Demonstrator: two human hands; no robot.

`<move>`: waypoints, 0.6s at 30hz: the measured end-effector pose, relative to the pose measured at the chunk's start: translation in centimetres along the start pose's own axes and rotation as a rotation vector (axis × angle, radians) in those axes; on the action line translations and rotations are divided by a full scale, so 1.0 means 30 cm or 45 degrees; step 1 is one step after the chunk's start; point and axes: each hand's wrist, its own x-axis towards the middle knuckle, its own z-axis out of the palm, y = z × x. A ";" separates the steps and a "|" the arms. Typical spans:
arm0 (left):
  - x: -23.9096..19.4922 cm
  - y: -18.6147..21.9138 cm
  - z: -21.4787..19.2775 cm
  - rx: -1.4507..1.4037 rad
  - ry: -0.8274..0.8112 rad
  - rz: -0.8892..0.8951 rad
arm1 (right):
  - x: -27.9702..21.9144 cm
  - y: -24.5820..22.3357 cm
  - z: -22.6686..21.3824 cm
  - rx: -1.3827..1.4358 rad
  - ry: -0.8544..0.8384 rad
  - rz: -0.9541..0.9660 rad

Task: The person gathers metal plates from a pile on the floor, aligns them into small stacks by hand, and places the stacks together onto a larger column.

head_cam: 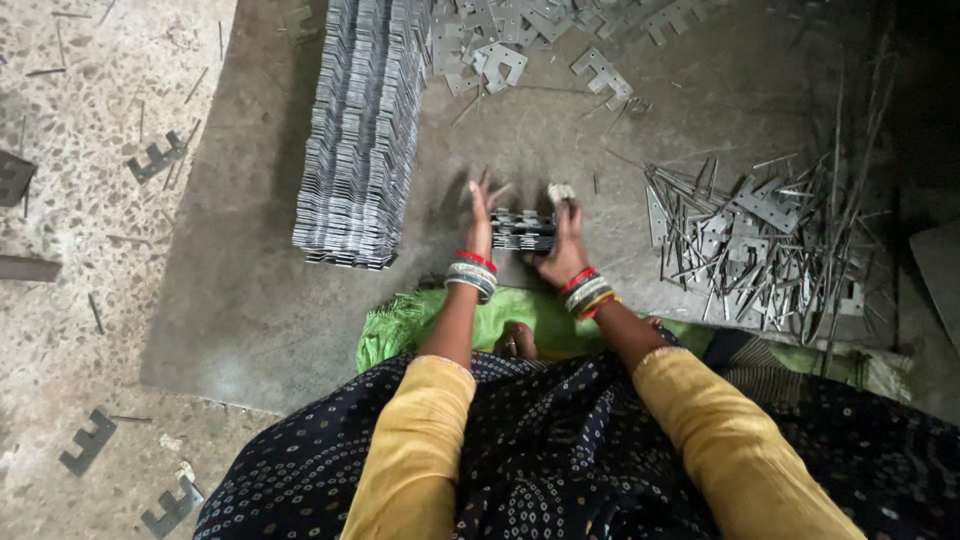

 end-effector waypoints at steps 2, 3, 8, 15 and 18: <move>0.004 0.038 0.014 0.133 -0.072 -0.013 | 0.017 -0.005 0.011 0.018 0.047 -0.025; 0.003 0.038 0.016 0.262 -0.144 -0.029 | 0.010 -0.011 0.028 0.041 0.004 -0.014; 0.069 -0.052 -0.052 0.051 -0.124 -0.079 | -0.001 0.009 0.031 -0.043 -0.104 0.024; 0.081 0.171 0.044 1.384 -0.256 0.715 | 0.010 -0.030 -0.056 -0.637 -0.394 -0.064; -0.014 0.554 0.005 1.588 -0.503 0.740 | 0.007 -0.037 -0.047 -0.806 -0.345 -0.235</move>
